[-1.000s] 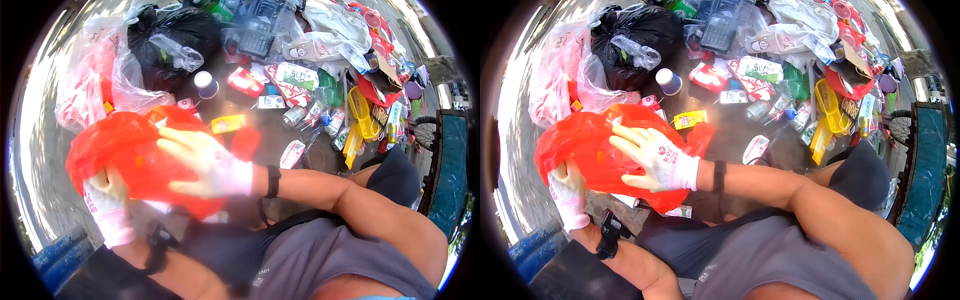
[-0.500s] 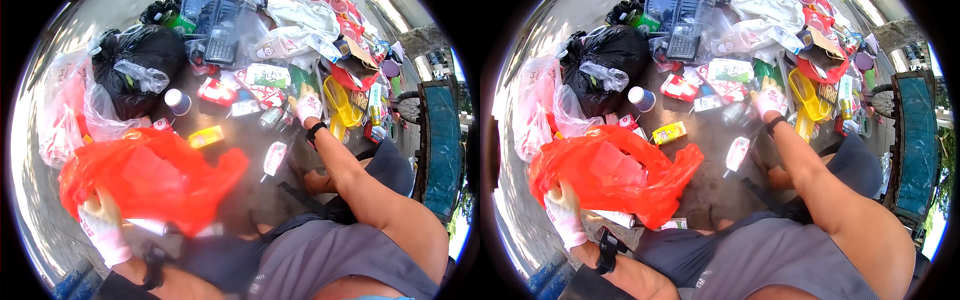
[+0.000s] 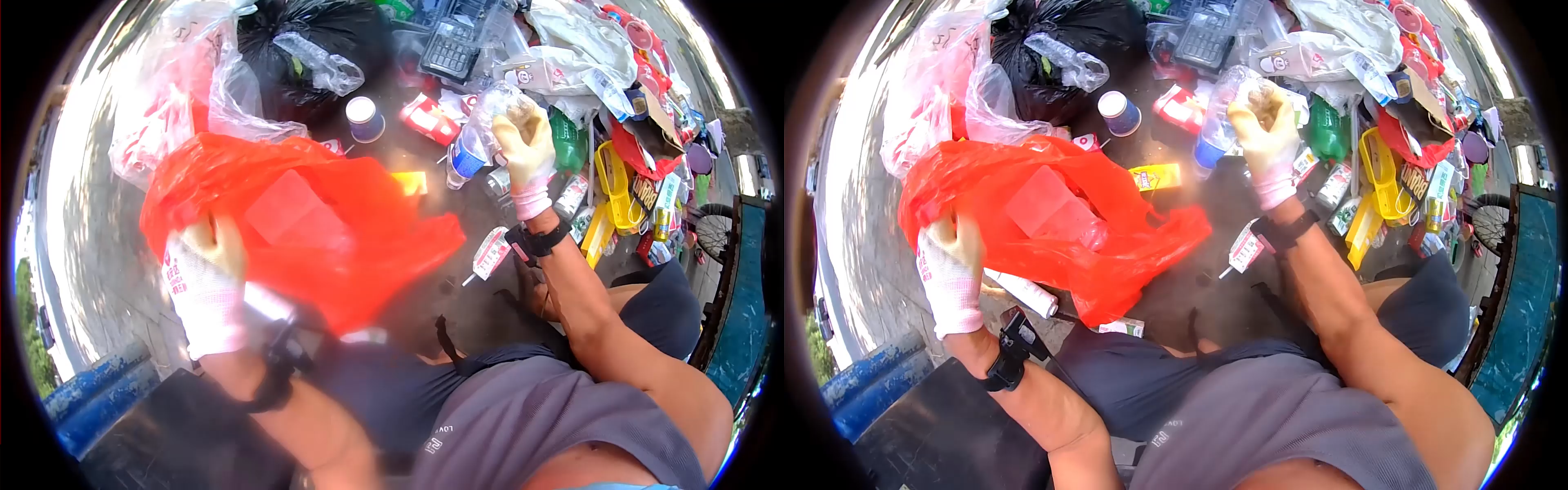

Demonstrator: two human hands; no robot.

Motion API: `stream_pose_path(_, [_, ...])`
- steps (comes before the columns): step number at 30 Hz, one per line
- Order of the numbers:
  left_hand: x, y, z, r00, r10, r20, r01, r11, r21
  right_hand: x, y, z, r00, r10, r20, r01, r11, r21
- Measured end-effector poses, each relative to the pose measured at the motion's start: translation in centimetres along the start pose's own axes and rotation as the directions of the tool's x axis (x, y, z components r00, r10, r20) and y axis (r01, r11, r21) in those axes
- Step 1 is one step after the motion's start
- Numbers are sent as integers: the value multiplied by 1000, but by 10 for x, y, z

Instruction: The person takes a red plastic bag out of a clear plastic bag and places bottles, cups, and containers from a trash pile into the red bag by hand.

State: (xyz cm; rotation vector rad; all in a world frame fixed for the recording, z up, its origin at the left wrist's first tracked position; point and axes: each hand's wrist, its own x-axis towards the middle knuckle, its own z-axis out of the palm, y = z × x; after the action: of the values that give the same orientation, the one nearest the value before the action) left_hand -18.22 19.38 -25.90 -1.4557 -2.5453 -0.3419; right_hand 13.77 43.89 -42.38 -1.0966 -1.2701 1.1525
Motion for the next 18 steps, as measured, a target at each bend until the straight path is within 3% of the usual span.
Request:
stream_pose_path(2, [2,4,-4,1000,-9,14,9,999,-34,-22,-81,43,974,-179,139,156,974,162])
stream_pose_path(3, [3,5,-3,1000,-4,3,4,999,-39,-36,-104,56,934,-306,184,280,947,157])
stream_pose_path(6, [5,3,-5,997,22,-71,-27,997,-68,-73,-140,95,740,-574,349,561,814,151])
stream_pose_path(7, [6,4,-3,994,34,-101,-43,995,-87,-82,-143,110,689,-567,452,544,816,195])
stream_pose_path(8, [7,2,-7,993,58,-106,-71,990,-120,-91,-132,124,673,-458,582,521,851,67])
stream_pose_path(9, [7,-4,-9,999,4,31,-1,995,-95,-96,-115,131,656,-321,683,506,859,-82])
stream_pose_path(11, [9,3,-17,996,-87,31,92,974,-208,-93,-94,122,627,-374,683,551,833,-50])
stream_pose_path(13, [5,-4,-14,998,-60,-27,51,965,-257,-73,-89,92,679,-487,550,638,761,-115])
stream_pose_path(14, [3,-16,-6,997,-75,-17,70,977,-200,-62,-67,74,782,-438,444,562,803,-198])
stream_pose_path(15, [4,-18,-4,997,-78,-10,75,979,-188,-45,-27,54,793,-520,318,608,710,-355])
stream_pose_path(17, [6,-17,-1,997,-78,6,78,984,-162,-22,47,3,957,-281,73,254,688,-680])
stream_pose_path(18, [7,-14,-1,998,-64,11,65,983,-171,-13,79,-27,972,-233,-32,87,485,-870])
